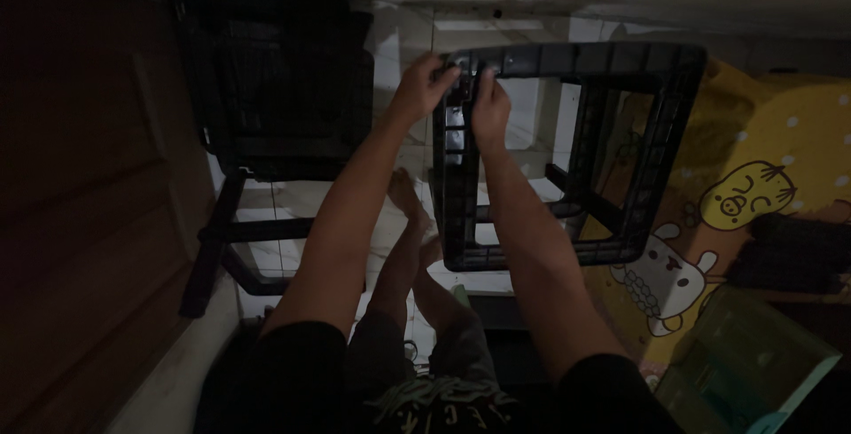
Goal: The person assembles a black plastic storage unit by connecting frame pieces and inserting corner connectors. They repeatedly align and snap together frame sections, then place the assembled unit on the floor.
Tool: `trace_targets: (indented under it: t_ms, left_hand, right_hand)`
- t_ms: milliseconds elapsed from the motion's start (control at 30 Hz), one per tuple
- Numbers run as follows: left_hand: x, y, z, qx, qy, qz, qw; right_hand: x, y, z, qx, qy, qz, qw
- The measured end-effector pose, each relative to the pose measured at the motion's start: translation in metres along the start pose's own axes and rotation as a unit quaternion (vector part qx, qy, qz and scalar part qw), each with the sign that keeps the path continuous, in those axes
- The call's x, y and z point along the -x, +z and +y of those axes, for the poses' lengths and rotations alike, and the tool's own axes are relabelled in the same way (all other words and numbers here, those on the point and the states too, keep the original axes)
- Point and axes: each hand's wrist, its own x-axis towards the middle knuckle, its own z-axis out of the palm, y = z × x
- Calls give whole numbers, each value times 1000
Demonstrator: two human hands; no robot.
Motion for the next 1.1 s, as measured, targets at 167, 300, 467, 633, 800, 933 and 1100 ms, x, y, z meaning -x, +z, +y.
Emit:
trace_targets:
  t_ms: [167, 300, 467, 633, 800, 933, 1100]
  left_hand:
    - [-9, 12, -37, 7, 39, 34, 999]
    - [-8, 7, -33, 61, 4, 1, 998]
    - [-1, 3, -14, 111, -54, -15, 992]
    - [-2, 9, -22, 101, -112, 12, 988]
    - [-6, 24, -42, 290, -26, 49, 955]
    - [-13, 29, -57, 278, -49, 74, 956]
    - [-18, 38, -74, 268, -114, 72, 954]
  right_hand:
    - [2, 3, 0, -41, 56, -50, 996]
    - [-2, 3, -10, -14, 49, -30, 998]
    - [-4, 4, -24, 42, 83, -39, 995]
    - [-4, 4, -24, 72, 72, -48, 994]
    - [-11, 9, -7, 107, 57, -63, 991]
    - [-17, 14, -2, 101, 53, -70, 991]
    - [-14, 11, -5, 91, 17, -47, 995]
